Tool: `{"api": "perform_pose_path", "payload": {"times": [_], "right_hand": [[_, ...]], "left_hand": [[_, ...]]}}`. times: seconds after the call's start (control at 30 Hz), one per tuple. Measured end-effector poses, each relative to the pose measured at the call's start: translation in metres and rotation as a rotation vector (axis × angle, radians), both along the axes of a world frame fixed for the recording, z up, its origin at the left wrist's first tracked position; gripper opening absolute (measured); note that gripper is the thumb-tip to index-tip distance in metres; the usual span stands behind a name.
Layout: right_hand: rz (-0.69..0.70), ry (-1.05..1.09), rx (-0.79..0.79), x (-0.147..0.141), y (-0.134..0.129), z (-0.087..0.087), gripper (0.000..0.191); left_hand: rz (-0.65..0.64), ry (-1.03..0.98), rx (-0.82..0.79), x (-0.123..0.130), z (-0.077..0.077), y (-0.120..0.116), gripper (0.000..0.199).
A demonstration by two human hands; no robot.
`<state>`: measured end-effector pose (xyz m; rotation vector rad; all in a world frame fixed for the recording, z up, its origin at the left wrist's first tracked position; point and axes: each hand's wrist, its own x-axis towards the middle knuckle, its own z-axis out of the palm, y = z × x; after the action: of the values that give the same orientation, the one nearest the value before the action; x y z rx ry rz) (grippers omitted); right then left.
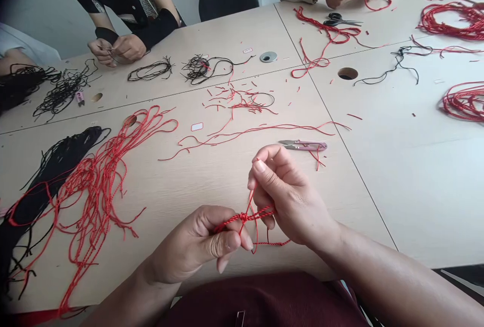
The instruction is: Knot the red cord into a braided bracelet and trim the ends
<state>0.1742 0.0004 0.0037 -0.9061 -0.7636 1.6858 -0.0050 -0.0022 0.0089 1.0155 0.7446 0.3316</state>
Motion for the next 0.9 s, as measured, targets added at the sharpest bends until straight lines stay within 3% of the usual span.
{"api": "perform_pose_path", "payload": {"times": [0.2, 0.33, 0.4, 0.53, 0.67, 0.9], "right_hand": [[0.09, 0.116, -0.024, 0.001, -0.002, -0.003, 0.019], [0.258, 0.131, -0.112, 0.005, -0.002, -0.002, 0.035], [0.309, 0.107, -0.124, 0.008, -0.001, -0.002, 0.032], [0.325, 0.1, -0.066, 0.01, -0.001, -0.003, 0.017], [0.316, 0.058, -0.041, 0.008, -0.001, -0.003, 0.02], [0.305, 0.058, -0.041, 0.007, -0.005, -0.003, 0.026]], "left_hand": [[0.103, -0.096, 0.117, 0.005, 0.002, -0.001, 0.013], [0.161, -0.13, 0.111, 0.005, 0.004, -0.002, 0.015], [0.19, -0.127, 0.107, 0.004, 0.004, -0.002, 0.015], [0.255, -0.119, 0.049, 0.003, 0.003, -0.004, 0.01], [0.257, -0.125, 0.007, 0.003, 0.002, -0.004, 0.004], [0.234, -0.122, -0.028, 0.003, 0.0, -0.005, 0.02]]}}
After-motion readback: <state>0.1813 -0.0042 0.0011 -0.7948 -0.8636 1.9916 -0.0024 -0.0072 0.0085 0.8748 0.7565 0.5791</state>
